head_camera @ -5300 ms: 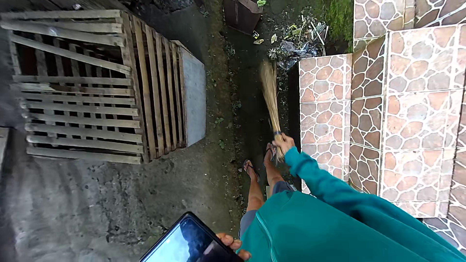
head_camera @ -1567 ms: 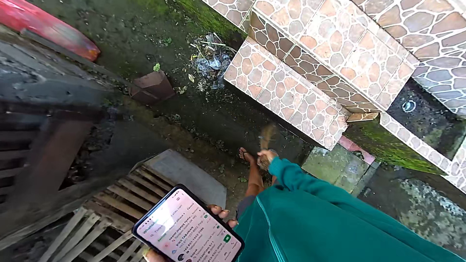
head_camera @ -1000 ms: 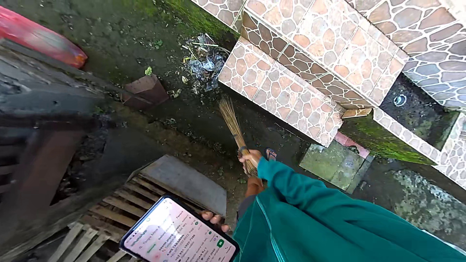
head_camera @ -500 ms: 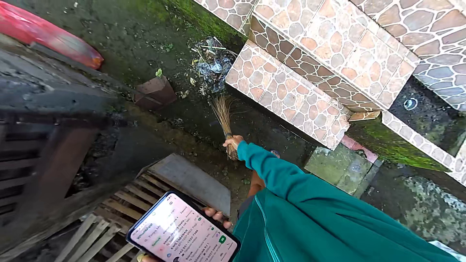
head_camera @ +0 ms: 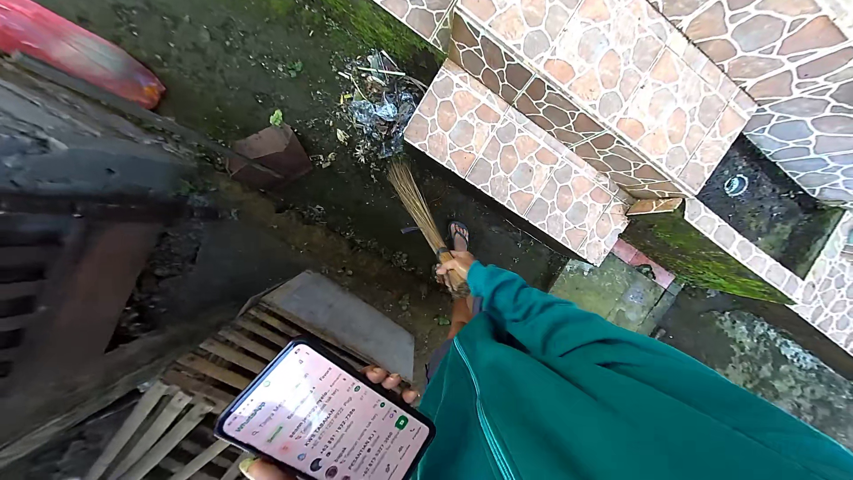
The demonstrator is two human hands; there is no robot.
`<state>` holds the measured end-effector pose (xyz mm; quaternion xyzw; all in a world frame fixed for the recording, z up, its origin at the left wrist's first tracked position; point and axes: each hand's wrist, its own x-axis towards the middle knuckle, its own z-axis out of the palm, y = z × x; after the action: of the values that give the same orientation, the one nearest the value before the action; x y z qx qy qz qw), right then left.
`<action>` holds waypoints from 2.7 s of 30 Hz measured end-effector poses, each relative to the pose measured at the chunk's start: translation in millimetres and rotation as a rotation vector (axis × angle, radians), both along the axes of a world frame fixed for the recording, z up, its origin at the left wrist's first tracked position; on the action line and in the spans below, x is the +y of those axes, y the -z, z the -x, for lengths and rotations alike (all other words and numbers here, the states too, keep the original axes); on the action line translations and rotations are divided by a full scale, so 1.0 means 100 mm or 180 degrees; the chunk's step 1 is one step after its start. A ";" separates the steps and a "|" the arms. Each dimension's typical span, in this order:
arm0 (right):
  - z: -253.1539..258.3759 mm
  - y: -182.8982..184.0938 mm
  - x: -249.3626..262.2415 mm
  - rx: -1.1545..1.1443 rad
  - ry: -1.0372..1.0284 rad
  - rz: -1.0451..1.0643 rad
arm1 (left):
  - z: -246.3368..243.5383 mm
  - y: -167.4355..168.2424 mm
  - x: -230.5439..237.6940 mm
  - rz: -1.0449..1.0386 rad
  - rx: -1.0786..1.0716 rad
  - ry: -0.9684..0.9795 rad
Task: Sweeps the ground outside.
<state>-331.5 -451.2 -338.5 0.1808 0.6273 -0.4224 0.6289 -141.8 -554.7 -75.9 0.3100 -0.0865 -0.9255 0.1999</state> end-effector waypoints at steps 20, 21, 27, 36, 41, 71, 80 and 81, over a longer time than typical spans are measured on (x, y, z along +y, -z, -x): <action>0.56 0.52 -0.69 -0.0458 0.1315 -0.0201 | 1.13 -0.05 -0.35 0.0184 -0.0318 0.0269; 0.58 0.56 -0.95 -0.0417 0.1152 -0.0125 | 1.15 -0.05 -0.40 0.0192 -0.0333 0.0302; 0.68 -0.15 -1.20 -0.0450 0.0951 0.0012 | 1.19 -0.01 -0.94 0.0119 0.0017 0.0577; 0.61 0.06 -1.91 -0.0570 0.1341 0.0002 | 0.99 0.10 -2.06 0.0341 0.0165 0.0620; 0.57 -0.56 -2.26 -0.0607 0.1394 0.0059 | 0.73 0.14 -2.55 0.0296 0.0402 0.0542; 0.47 0.56 -3.33 0.0467 -0.1140 -0.0574 | 0.19 0.25 -3.23 0.0347 0.0166 -0.0091; 0.20 0.17 -3.40 0.0398 -0.0495 -0.0289 | -0.03 0.24 -3.23 0.0371 0.0037 -0.0367; 0.29 0.31 -3.51 0.0418 -0.0691 -0.0258 | -0.01 0.22 -3.23 0.0384 0.0025 -0.0385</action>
<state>-360.6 -802.0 -369.3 0.1091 0.6996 -0.3370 0.6206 -141.0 -877.4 -98.2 0.2984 -0.1224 -0.9060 0.2741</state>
